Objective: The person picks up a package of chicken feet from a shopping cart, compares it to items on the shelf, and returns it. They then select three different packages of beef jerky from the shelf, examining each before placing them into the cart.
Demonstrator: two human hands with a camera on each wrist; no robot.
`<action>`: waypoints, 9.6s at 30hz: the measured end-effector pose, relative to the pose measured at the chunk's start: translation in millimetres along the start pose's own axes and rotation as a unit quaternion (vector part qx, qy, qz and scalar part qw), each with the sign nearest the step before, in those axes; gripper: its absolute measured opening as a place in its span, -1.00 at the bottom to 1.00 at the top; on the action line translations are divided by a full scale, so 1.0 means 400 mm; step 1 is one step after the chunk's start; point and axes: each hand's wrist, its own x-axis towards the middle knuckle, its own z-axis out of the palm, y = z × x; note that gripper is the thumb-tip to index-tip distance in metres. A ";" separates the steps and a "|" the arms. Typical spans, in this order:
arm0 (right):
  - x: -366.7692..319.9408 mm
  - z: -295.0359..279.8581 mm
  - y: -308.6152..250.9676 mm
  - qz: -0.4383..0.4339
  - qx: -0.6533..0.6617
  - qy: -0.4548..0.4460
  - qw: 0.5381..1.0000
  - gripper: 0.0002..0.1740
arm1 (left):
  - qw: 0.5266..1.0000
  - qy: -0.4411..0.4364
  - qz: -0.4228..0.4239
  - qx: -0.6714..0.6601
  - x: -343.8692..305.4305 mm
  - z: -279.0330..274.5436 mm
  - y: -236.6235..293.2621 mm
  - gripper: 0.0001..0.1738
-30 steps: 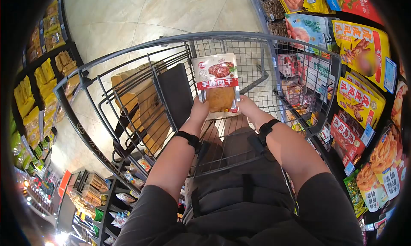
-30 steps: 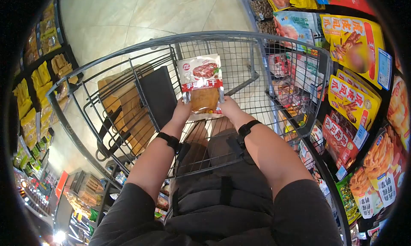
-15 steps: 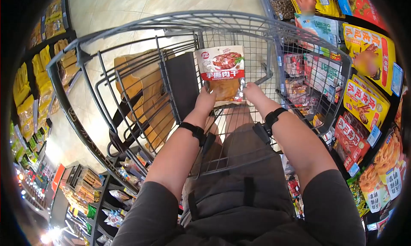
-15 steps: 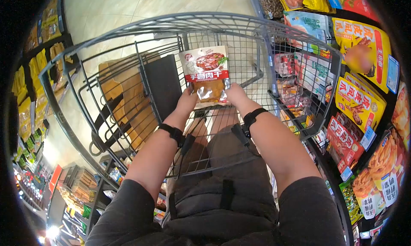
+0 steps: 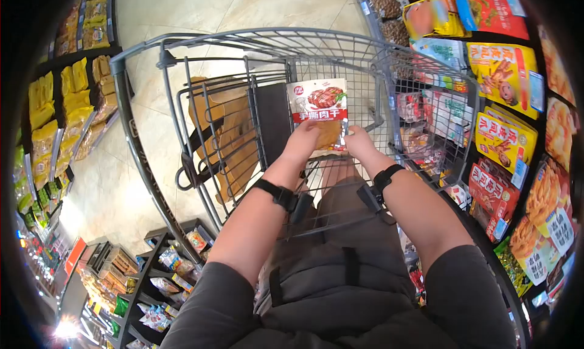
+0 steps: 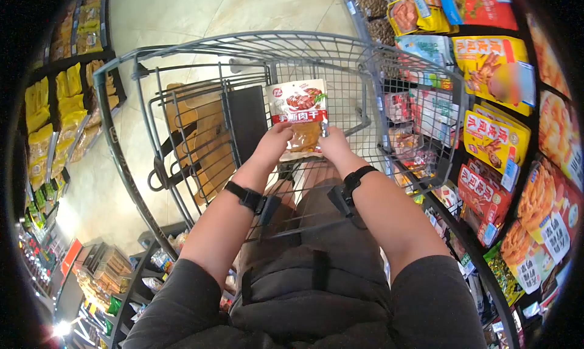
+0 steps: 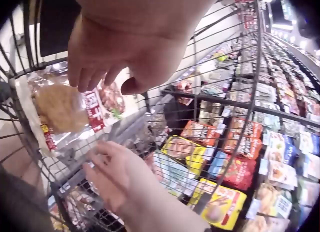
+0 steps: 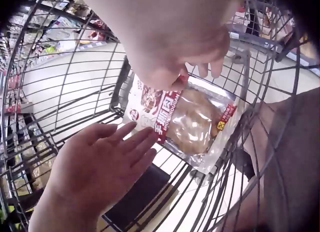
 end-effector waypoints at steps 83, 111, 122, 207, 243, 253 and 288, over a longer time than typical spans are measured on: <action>-2.111 -0.239 1.243 -0.228 0.710 0.335 0.576 -0.60 | 0.761 -0.452 0.380 0.269 -1.470 1.325 -0.171 -0.66; -1.934 -1.201 1.008 -0.221 0.457 0.652 0.563 -0.15 | 0.664 -0.473 0.563 0.132 -1.469 1.969 0.128 -0.21; -1.921 -1.226 1.019 -0.214 0.460 0.642 0.575 -0.14 | 0.706 -0.428 0.547 0.143 -1.469 1.978 0.115 -0.17; -1.689 -0.558 0.472 -0.320 0.474 0.128 0.810 -0.77 | 0.891 -0.213 0.384 0.114 -1.472 0.642 -0.010 -0.46; -1.061 -0.441 -0.148 -0.217 0.423 -0.032 0.879 -0.53 | 0.949 -0.058 0.300 0.076 -1.008 -0.006 0.248 -0.56; -0.724 -0.546 -0.106 -0.169 0.377 -0.095 0.906 -0.44 | 0.970 -0.019 0.209 0.124 -0.680 0.076 0.303 -0.50; 0.136 -0.316 0.313 0.190 0.294 -0.017 0.937 -0.35 | 0.977 0.014 -0.123 0.171 0.295 0.349 -0.162 -0.26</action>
